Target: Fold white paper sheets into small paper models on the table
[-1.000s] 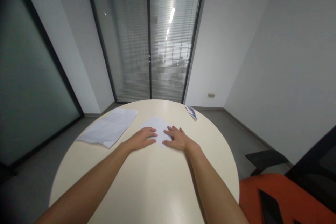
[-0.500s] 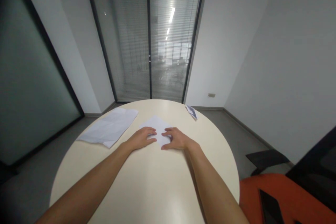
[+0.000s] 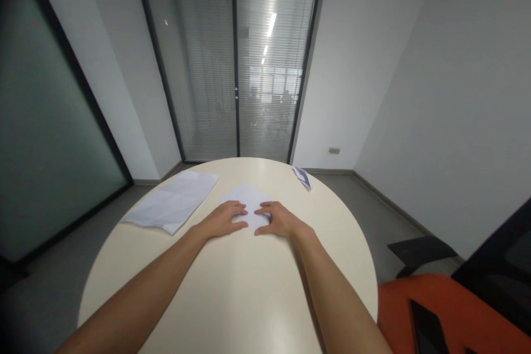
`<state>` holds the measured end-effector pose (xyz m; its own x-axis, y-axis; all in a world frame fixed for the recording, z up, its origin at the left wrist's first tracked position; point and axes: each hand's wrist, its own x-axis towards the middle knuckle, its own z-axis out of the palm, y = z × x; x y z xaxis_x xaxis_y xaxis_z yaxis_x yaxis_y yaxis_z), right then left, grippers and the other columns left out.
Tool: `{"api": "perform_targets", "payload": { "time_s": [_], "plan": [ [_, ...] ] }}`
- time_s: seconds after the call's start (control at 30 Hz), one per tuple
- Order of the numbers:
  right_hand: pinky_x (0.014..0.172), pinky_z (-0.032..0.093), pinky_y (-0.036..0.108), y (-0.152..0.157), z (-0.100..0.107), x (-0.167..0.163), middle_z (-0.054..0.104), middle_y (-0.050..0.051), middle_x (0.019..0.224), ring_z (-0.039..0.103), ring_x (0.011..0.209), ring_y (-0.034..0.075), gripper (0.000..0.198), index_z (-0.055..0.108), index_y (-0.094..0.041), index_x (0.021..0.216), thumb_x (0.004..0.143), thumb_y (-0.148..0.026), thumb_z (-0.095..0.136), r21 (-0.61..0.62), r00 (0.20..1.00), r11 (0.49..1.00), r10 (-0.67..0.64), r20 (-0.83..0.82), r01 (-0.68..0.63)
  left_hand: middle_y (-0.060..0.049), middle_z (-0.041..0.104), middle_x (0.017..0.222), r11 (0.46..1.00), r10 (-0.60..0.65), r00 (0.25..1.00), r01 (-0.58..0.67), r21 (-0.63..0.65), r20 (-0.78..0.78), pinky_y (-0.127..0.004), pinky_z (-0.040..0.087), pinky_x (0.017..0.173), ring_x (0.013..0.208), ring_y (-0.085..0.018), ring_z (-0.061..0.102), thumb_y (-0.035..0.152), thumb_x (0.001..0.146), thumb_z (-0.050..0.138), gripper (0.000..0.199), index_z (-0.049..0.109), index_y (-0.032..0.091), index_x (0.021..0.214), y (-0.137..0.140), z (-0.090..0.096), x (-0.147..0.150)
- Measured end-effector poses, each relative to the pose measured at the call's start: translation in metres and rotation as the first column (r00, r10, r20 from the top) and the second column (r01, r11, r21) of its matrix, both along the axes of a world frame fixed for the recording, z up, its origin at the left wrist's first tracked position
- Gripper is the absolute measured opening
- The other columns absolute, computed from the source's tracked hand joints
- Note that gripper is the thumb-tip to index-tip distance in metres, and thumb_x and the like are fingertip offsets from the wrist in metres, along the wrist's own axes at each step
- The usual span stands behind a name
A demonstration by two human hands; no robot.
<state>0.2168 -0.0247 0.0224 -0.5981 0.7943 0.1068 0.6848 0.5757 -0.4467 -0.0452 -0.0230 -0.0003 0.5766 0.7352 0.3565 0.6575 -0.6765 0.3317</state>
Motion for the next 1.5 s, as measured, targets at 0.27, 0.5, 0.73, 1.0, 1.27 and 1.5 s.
{"api": "perform_targets", "payload": {
  "time_s": [0.27,0.5,0.73,1.0,1.27,1.5],
  "plan": [
    [0.116,0.034,0.048,0.001,-0.001,0.000,0.054,0.019,0.147,0.046,0.138,0.035,0.082,0.068,-0.022,0.133,0.067,-0.068,0.081,0.012,1.000,1.000,0.000,-0.008,0.001,-0.010,0.070,0.125,1.000,-0.002,1.000,0.002,0.018,0.006,-0.040,0.045,0.107,0.121,-0.028,0.061,0.047,0.087,0.072,0.037,0.073,0.021,0.113,0.001,-0.002,0.001],
    [0.116,0.034,0.048,0.000,0.000,-0.001,0.054,0.019,0.146,0.047,0.138,0.035,0.081,0.068,-0.021,0.133,0.070,-0.071,0.077,0.016,1.000,1.000,-0.006,0.007,0.006,-0.009,0.071,0.123,1.000,-0.004,1.000,0.003,0.020,0.016,-0.039,0.046,0.105,0.118,-0.027,0.063,0.048,0.088,0.070,0.035,0.073,0.021,0.111,0.001,-0.002,0.001],
    [0.116,0.034,0.047,0.001,0.001,0.001,0.052,0.019,0.149,0.045,0.139,0.035,0.088,0.068,-0.020,0.132,0.065,-0.077,0.075,-0.064,0.999,0.997,-0.041,-0.009,0.040,-0.009,0.072,0.120,1.000,0.008,0.999,-0.008,0.009,0.043,-0.038,0.047,0.104,0.116,-0.026,0.064,0.048,0.090,0.067,0.033,0.073,0.021,0.109,0.001,-0.002,0.002],
    [0.116,0.036,0.044,0.006,0.002,0.008,0.047,0.013,0.155,0.050,0.135,0.034,0.081,0.070,-0.023,0.129,0.065,-0.071,0.080,-0.231,0.998,0.972,-0.050,-0.033,0.041,-0.009,0.072,0.121,1.000,0.026,0.999,-0.025,-0.019,0.035,-0.037,0.046,0.104,0.117,-0.026,0.064,0.047,0.094,0.062,0.033,0.073,0.020,0.108,-0.001,0.002,0.002],
    [0.097,0.051,0.038,0.010,-0.002,0.019,0.056,0.014,0.147,0.067,0.110,0.028,0.051,0.077,-0.020,0.113,0.082,-0.059,0.069,-0.241,0.990,0.970,-0.048,-0.132,0.014,-0.009,0.072,0.121,0.999,0.042,0.999,-0.041,-0.017,0.018,-0.036,0.046,0.104,0.117,-0.025,0.063,0.041,0.097,0.056,0.029,0.074,0.021,0.107,-0.001,0.002,0.002],
    [0.079,0.051,0.032,0.014,-0.007,0.020,0.073,0.011,0.116,0.067,0.089,0.023,0.041,0.077,-0.017,0.100,0.092,-0.052,0.056,-0.086,0.985,0.994,-0.075,-0.152,0.062,-0.009,0.073,0.117,0.995,0.089,0.996,-0.088,-0.039,0.031,-0.034,0.047,0.101,0.113,-0.023,0.065,0.037,0.101,0.048,0.032,0.072,0.019,0.111,-0.001,0.002,0.003]
  ]
}}
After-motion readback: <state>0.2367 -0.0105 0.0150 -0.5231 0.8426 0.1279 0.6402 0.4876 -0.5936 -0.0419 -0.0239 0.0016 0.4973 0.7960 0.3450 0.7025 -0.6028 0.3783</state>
